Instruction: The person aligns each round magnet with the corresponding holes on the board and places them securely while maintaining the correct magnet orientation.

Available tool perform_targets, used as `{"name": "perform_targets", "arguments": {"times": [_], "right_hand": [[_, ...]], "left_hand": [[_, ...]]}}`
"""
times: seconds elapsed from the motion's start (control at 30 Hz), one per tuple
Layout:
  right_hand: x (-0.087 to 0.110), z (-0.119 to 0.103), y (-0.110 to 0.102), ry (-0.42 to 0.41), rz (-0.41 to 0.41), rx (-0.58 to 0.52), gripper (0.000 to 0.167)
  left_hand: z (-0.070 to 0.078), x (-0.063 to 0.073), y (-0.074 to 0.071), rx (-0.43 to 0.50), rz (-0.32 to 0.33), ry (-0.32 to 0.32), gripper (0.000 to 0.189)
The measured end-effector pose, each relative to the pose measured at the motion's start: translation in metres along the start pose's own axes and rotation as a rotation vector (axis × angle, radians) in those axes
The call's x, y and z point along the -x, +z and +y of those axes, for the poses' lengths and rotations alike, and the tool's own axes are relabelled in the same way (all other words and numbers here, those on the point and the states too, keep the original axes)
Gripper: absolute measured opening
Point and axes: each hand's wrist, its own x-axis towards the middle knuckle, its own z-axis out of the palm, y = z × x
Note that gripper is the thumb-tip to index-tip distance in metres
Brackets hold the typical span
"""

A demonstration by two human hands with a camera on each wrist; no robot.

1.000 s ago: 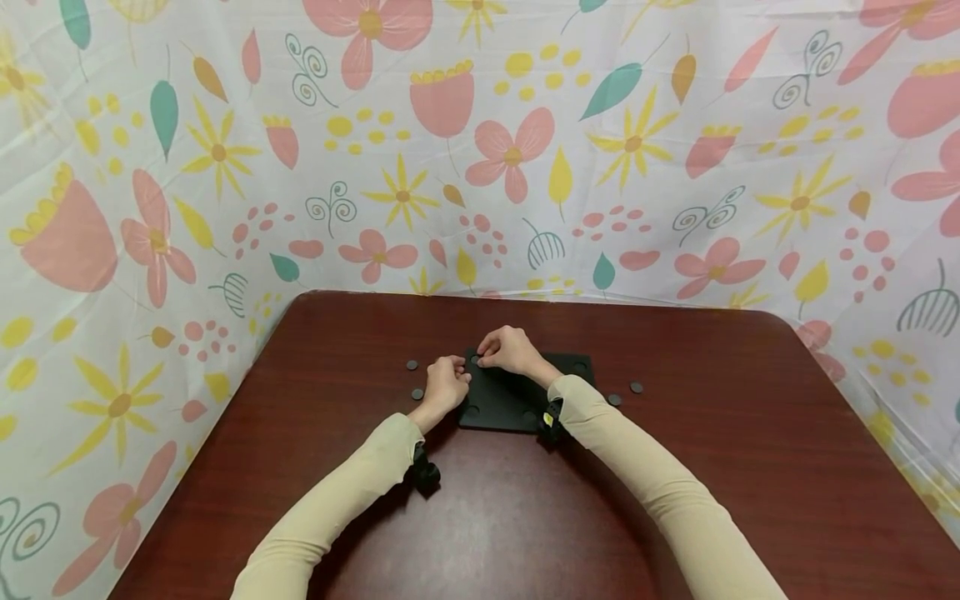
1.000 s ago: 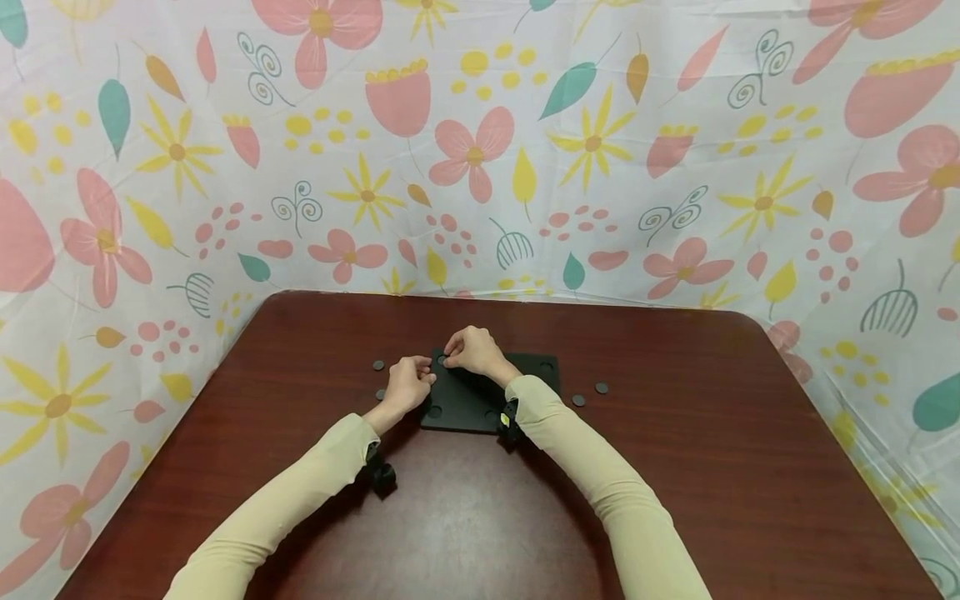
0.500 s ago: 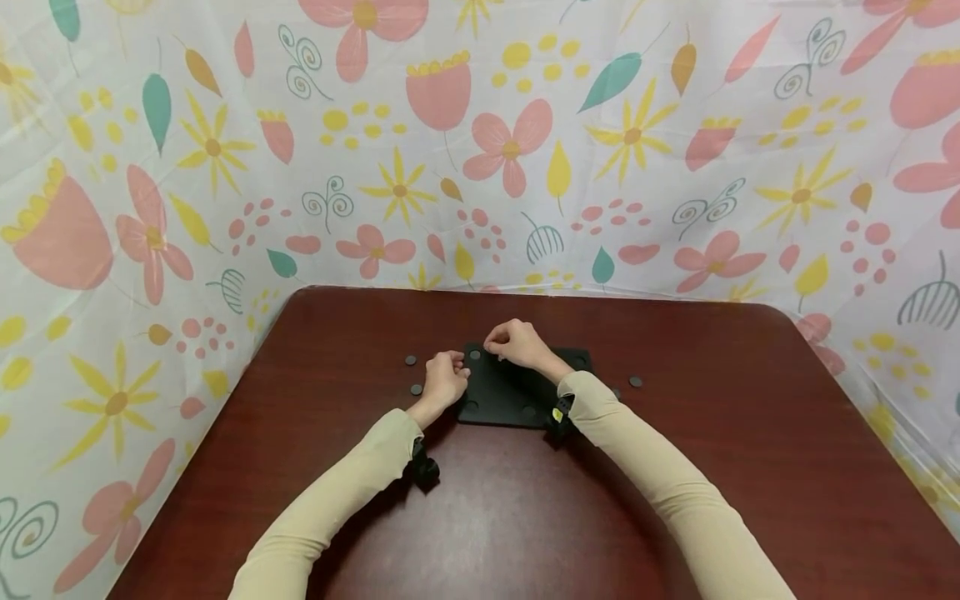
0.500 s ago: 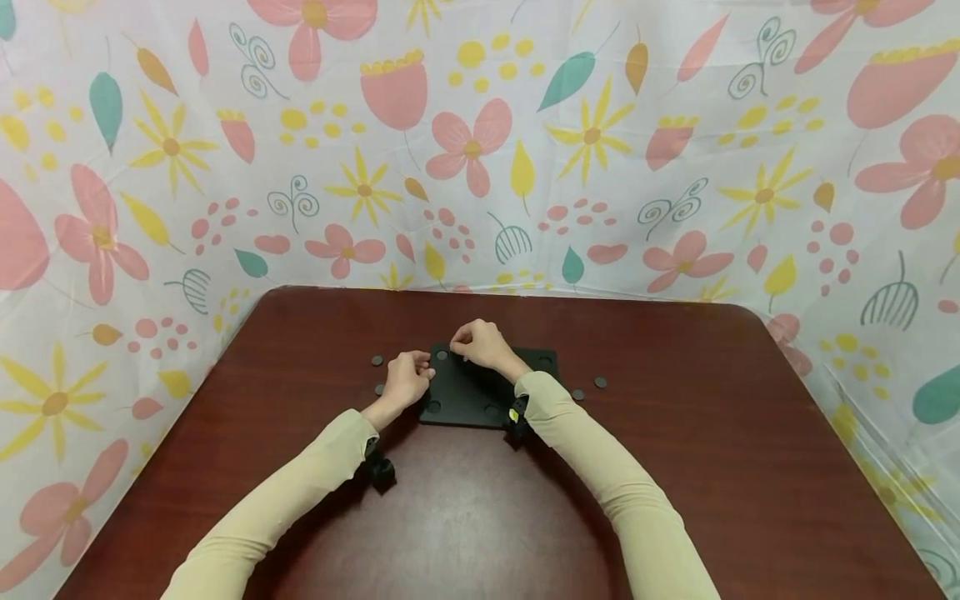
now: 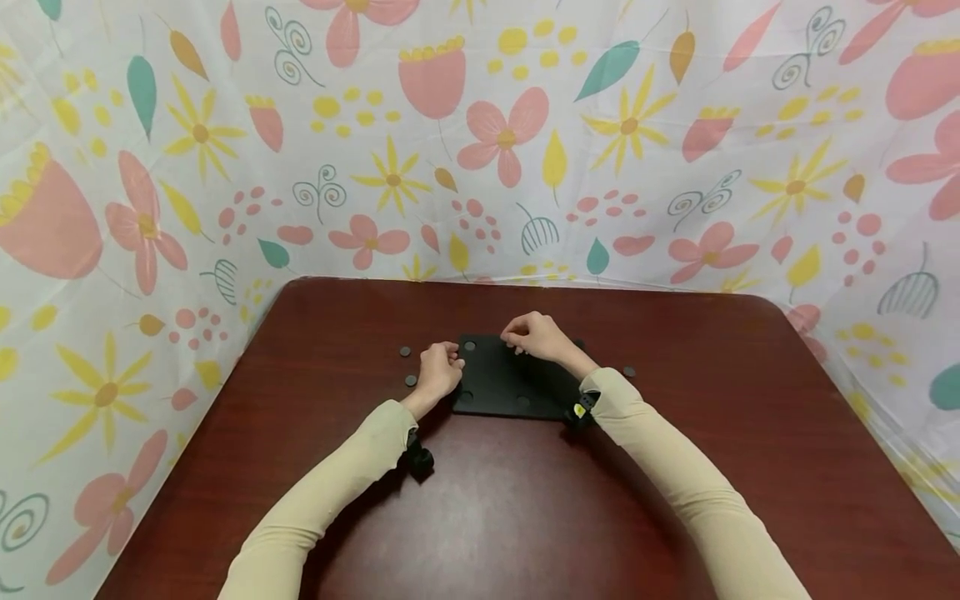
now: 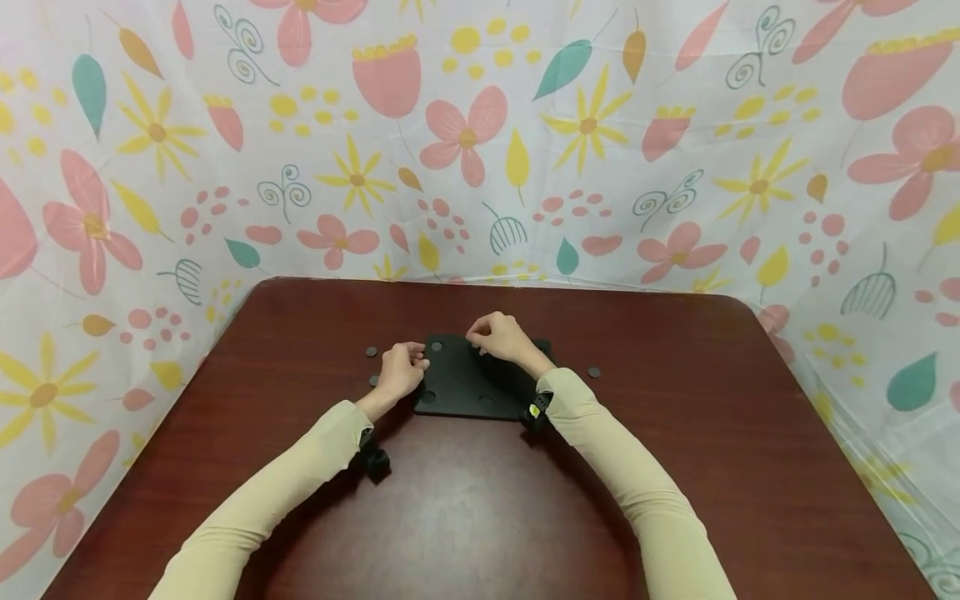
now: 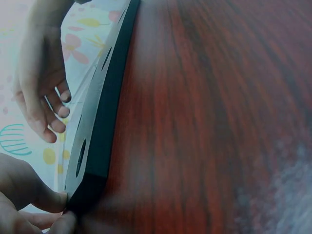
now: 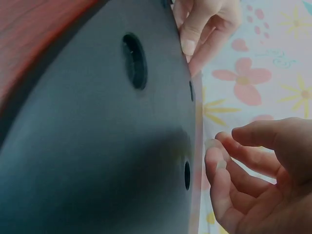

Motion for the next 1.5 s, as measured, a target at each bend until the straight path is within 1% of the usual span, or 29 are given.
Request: {"name": "perform_targets", "arguments": {"times": [0.13,0.27,0.47,0.63,0.7,0.9,1.0,1.2,1.5], "right_hand": [[0.006,0.005,-0.005,-0.009,0.011,-0.016,0.023],[0.014,0.01,-0.012,-0.016,0.025,-0.042,0.021],[0.026,0.015,-0.022,0.004,0.04,-0.083,0.023],[0.032,0.021,-0.027,0.022,0.074,-0.086,0.022],[0.034,0.023,-0.028,0.008,0.084,-0.083,0.022],[0.04,0.032,-0.033,-0.075,0.091,-0.072,0.023],[0.044,0.038,-0.036,-0.082,0.081,-0.077,0.024],[0.053,0.052,-0.046,-0.038,0.057,-0.073,0.027],[0.066,0.076,-0.057,0.014,0.071,-0.092,0.029]], "left_hand": [[0.002,-0.001,0.0,-0.009,0.001,-0.012,0.033],[0.003,-0.001,0.001,0.003,-0.002,-0.016,0.034],[0.002,0.0,0.002,0.004,0.0,-0.025,0.034],[0.001,-0.001,0.002,0.008,0.001,-0.017,0.035],[0.001,-0.001,0.002,0.006,0.0,-0.011,0.035],[-0.001,0.0,0.002,0.01,-0.004,-0.002,0.035],[-0.002,0.0,0.002,0.01,-0.003,0.002,0.034],[-0.002,-0.001,0.002,0.007,0.005,0.006,0.034],[-0.001,0.001,0.001,0.012,-0.001,0.006,0.035]]}}
